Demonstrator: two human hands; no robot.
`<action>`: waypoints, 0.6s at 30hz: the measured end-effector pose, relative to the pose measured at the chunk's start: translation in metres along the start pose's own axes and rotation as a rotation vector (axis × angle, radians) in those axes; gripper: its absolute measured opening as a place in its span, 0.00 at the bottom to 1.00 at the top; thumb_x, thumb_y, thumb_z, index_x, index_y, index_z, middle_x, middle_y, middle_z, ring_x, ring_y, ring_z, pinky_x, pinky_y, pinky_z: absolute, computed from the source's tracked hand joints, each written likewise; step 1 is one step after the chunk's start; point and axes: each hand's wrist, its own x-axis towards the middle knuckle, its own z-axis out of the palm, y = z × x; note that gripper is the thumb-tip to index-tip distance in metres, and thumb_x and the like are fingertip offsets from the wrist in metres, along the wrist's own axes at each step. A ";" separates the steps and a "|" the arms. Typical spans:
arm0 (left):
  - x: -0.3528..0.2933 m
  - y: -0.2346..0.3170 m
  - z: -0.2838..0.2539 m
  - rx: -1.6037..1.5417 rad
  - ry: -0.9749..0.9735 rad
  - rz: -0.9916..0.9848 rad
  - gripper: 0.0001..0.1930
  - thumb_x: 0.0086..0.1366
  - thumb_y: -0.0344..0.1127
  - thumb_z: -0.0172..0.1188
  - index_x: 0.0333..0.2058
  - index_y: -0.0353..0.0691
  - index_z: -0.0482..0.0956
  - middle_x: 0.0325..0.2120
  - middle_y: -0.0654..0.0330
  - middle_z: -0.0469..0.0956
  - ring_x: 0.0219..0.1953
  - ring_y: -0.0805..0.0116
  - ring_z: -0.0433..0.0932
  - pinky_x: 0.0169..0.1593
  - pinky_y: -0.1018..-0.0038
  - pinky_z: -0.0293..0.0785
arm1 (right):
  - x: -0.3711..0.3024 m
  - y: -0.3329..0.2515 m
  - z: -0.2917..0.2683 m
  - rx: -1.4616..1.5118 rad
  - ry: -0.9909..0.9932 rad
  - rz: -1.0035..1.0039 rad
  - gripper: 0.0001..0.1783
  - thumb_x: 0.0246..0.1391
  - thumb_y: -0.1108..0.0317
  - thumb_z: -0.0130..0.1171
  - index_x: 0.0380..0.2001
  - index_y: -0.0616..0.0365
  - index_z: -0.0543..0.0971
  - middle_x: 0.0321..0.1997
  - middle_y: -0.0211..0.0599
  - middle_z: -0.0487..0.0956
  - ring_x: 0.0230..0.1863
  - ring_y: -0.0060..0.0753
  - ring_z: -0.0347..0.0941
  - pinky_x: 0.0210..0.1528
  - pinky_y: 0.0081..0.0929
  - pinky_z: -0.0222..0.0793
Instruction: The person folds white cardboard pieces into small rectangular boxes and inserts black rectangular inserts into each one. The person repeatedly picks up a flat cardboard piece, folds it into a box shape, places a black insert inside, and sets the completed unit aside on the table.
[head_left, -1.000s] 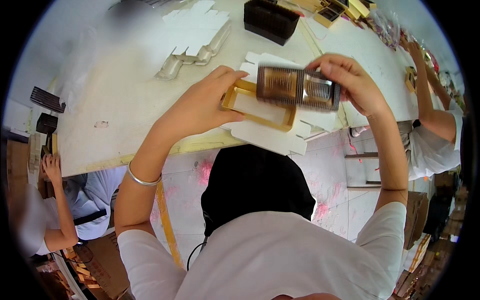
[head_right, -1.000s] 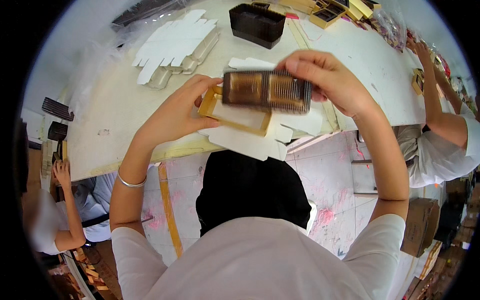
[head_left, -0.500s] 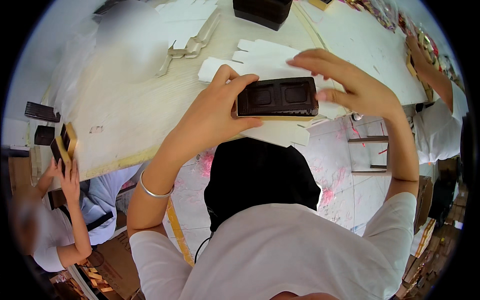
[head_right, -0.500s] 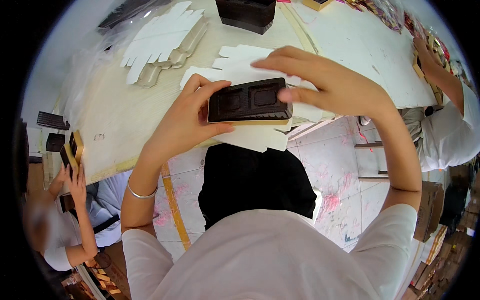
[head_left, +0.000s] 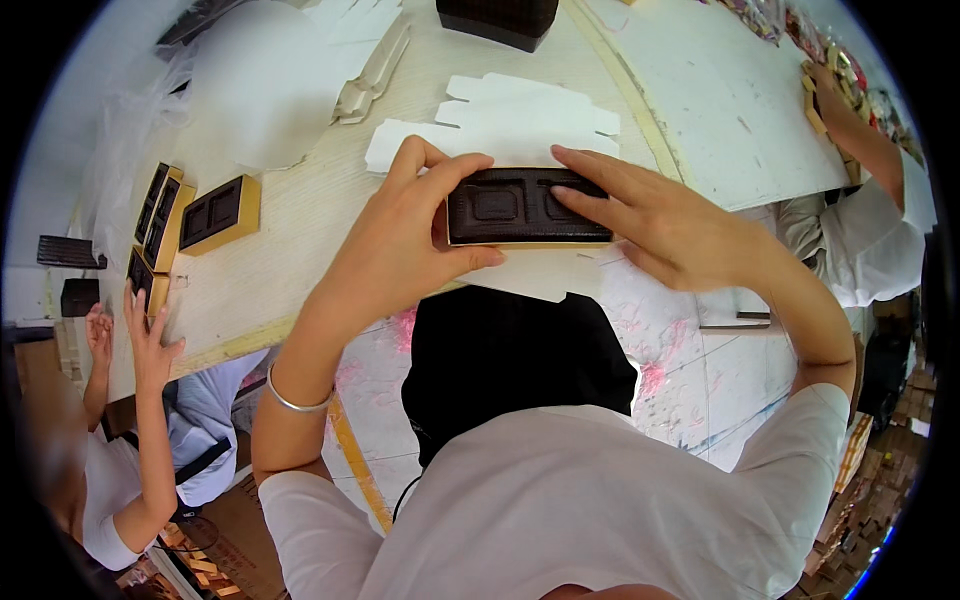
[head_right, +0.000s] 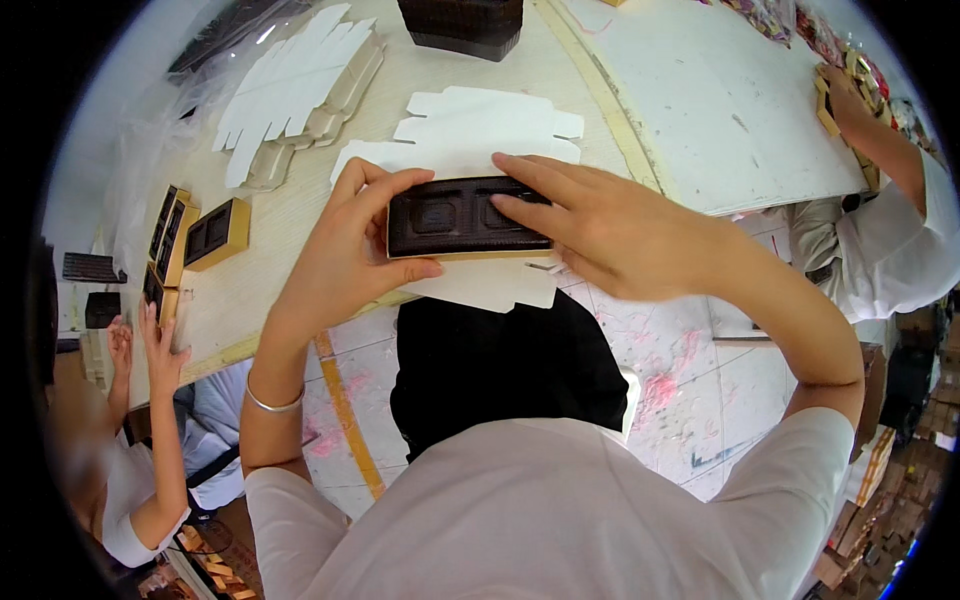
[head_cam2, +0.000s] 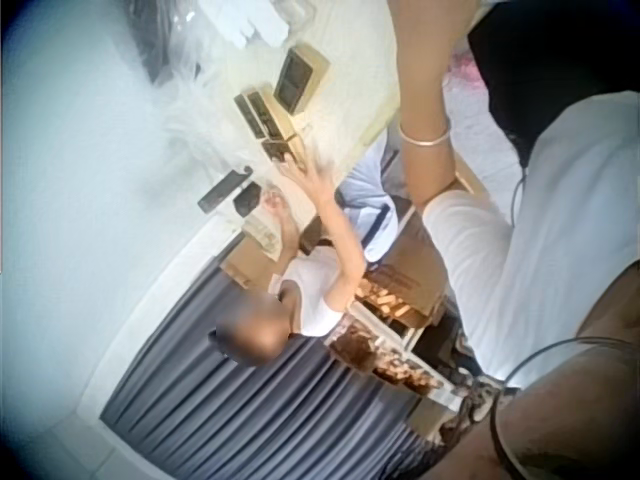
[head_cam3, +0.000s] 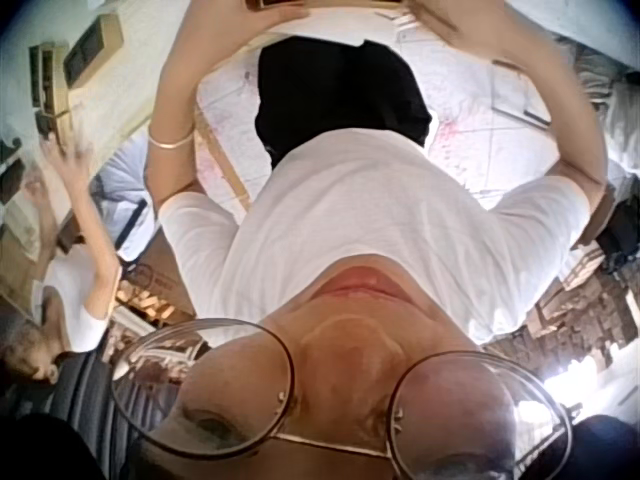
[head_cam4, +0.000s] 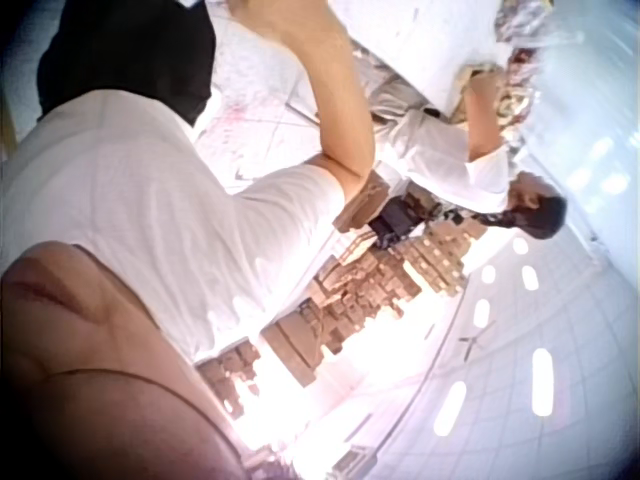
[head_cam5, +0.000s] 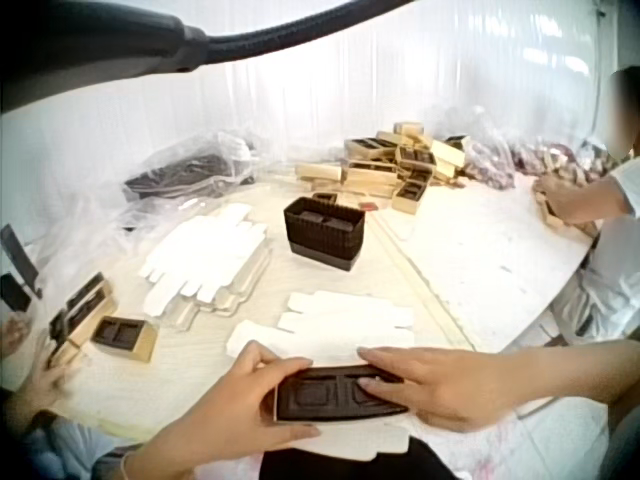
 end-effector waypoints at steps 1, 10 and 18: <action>0.000 -0.001 0.001 -0.005 0.001 -0.001 0.34 0.45 0.33 0.75 0.53 0.36 0.71 0.39 0.59 0.64 0.28 0.67 0.71 0.35 0.73 0.72 | -0.002 -0.005 0.000 0.045 -0.016 0.021 0.36 0.49 0.57 0.58 0.60 0.64 0.65 0.67 0.58 0.58 0.65 0.59 0.58 0.65 0.48 0.56; -0.014 0.003 -0.008 -0.004 0.026 0.066 0.45 0.42 0.52 0.75 0.58 0.40 0.68 0.51 0.57 0.64 0.42 0.66 0.68 0.45 0.73 0.69 | -0.003 -0.003 0.015 0.143 0.258 -0.160 0.29 0.44 0.63 0.64 0.51 0.64 0.74 0.56 0.58 0.68 0.54 0.55 0.69 0.57 0.42 0.66; -0.027 -0.004 0.002 0.415 0.007 0.276 0.38 0.49 0.53 0.69 0.57 0.42 0.69 0.59 0.53 0.66 0.63 0.50 0.61 0.65 0.54 0.52 | -0.024 0.168 -0.116 -0.865 0.518 0.435 0.26 0.54 0.56 0.61 0.51 0.61 0.72 0.48 0.48 0.73 0.49 0.46 0.68 0.52 0.37 0.65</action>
